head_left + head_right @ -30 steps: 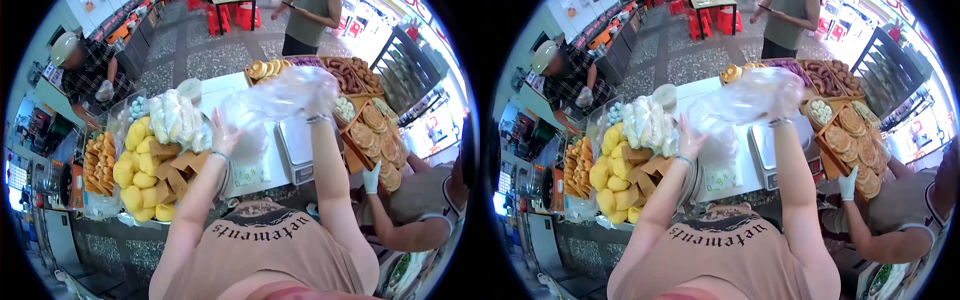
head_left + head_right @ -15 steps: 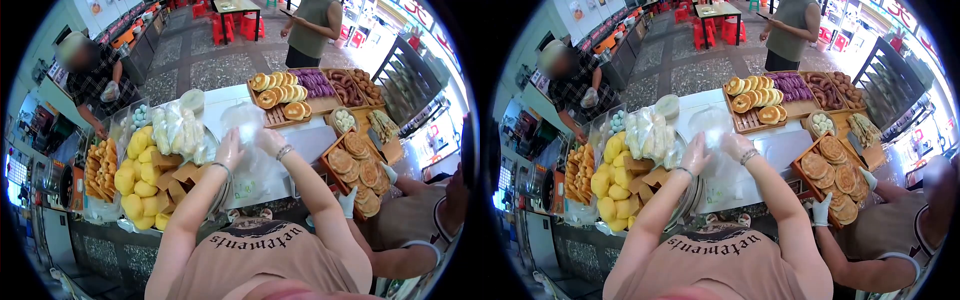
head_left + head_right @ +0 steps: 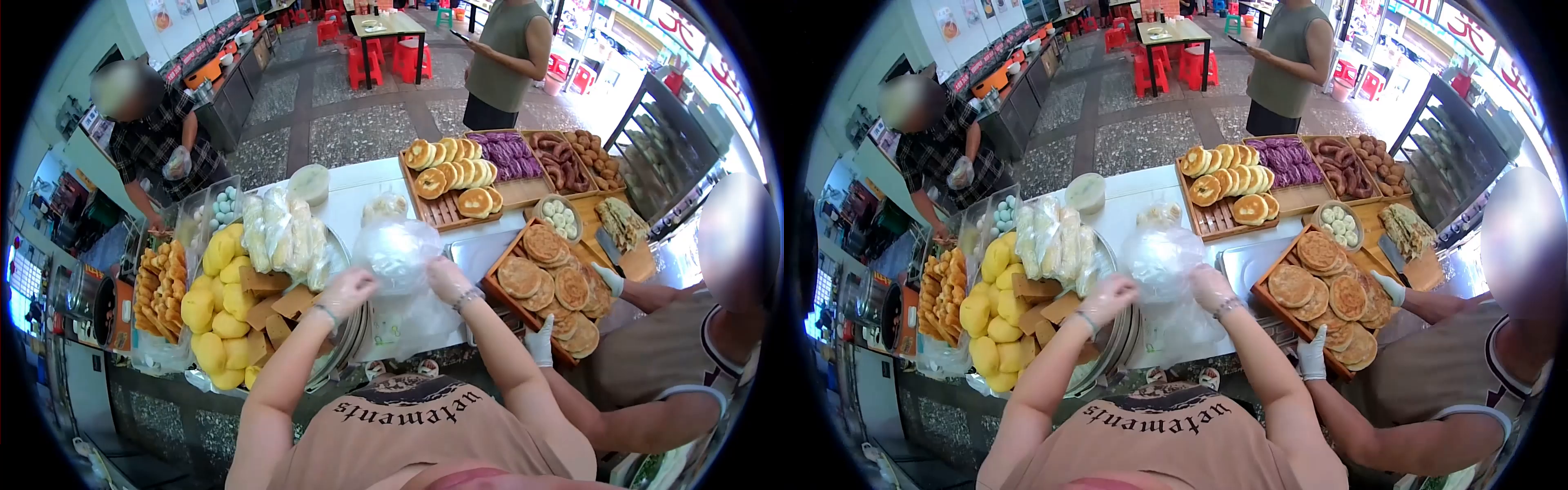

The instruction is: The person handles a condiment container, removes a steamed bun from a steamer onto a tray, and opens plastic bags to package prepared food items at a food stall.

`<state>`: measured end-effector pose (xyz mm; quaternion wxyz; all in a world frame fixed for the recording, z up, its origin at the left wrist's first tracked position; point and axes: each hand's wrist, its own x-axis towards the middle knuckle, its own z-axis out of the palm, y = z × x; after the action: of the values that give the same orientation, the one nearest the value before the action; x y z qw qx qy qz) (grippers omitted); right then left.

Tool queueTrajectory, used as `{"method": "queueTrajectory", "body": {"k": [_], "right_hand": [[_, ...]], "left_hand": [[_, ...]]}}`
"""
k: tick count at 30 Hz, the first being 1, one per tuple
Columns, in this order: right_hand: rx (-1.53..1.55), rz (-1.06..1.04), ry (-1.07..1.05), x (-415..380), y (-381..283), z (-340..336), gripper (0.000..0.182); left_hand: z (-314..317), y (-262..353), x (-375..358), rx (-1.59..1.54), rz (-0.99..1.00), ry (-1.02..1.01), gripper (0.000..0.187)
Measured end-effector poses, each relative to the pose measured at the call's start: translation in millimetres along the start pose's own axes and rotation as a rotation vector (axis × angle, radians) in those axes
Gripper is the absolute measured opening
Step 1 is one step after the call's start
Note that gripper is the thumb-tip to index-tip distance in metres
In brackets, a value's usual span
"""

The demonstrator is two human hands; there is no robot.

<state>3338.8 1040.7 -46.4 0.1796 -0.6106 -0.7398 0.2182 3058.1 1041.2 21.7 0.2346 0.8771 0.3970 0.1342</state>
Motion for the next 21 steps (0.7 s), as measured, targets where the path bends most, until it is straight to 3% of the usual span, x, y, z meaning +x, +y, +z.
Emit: {"method": "queueTrajectory", "body": {"k": [1,2,3,5,6,9,11,12,13,14,16,19,21], "right_hand": [[0.076,-0.020,0.060,-5.8,-0.9,-16.9,0.030],[0.108,0.138,0.026,-10.3,-4.4,-33.4,0.041],[0.108,0.138,0.030,-14.4,-10.1,-42.5,0.041],[0.207,0.243,0.207,-15.7,-20.5,-57.8,0.053],[0.250,0.215,0.243,-10.6,-29.7,-62.2,0.060],[0.494,0.041,0.268,10.2,-44.2,-49.2,0.061],[0.498,0.065,0.124,35.9,-7.2,7.2,0.057],[0.181,-0.086,0.000,37.7,6.5,35.3,0.052],[-0.141,-0.236,-0.118,38.1,2.4,39.4,0.047],[-0.141,-0.236,-0.117,30.5,0.4,44.3,0.047],[0.108,0.162,-0.203,5.2,-31.7,21.5,0.037],[0.144,0.183,-0.127,2.6,-13.2,39.4,0.032],[0.185,0.155,-0.068,-2.1,7.6,42.7,0.034]], "left_hand": [[-16.3,-0.1,0.3,-0.163,-0.289,0.046,0.042],[-26.8,-1.7,4.6,-0.329,-0.574,0.095,0.052],[-24.1,-6.9,7.0,-0.327,-0.571,0.096,0.052],[-11.4,-18.9,13.2,-0.124,-0.431,0.255,0.076],[-13.4,-14.2,21.6,-0.021,-0.392,0.168,0.092],[5.6,-22.2,46.6,-0.098,-0.351,0.138,0.103],[16.4,-16.4,53.0,-0.147,-0.350,0.095,0.106],[20.3,-16.3,54.7,-0.198,-0.346,0.055,0.110],[24.0,-17.7,55.7,-0.195,-0.341,0.061,0.110],[31.3,-17.9,51.1,-0.149,-0.404,0.045,0.110],[37.7,-21.8,50.2,-0.106,-0.468,0.026,0.110],[30.2,-17.8,50.2,-0.213,-0.455,-0.031,0.108],[8.3,-8.9,51.9,-0.184,-0.508,-0.194,0.092]]}}
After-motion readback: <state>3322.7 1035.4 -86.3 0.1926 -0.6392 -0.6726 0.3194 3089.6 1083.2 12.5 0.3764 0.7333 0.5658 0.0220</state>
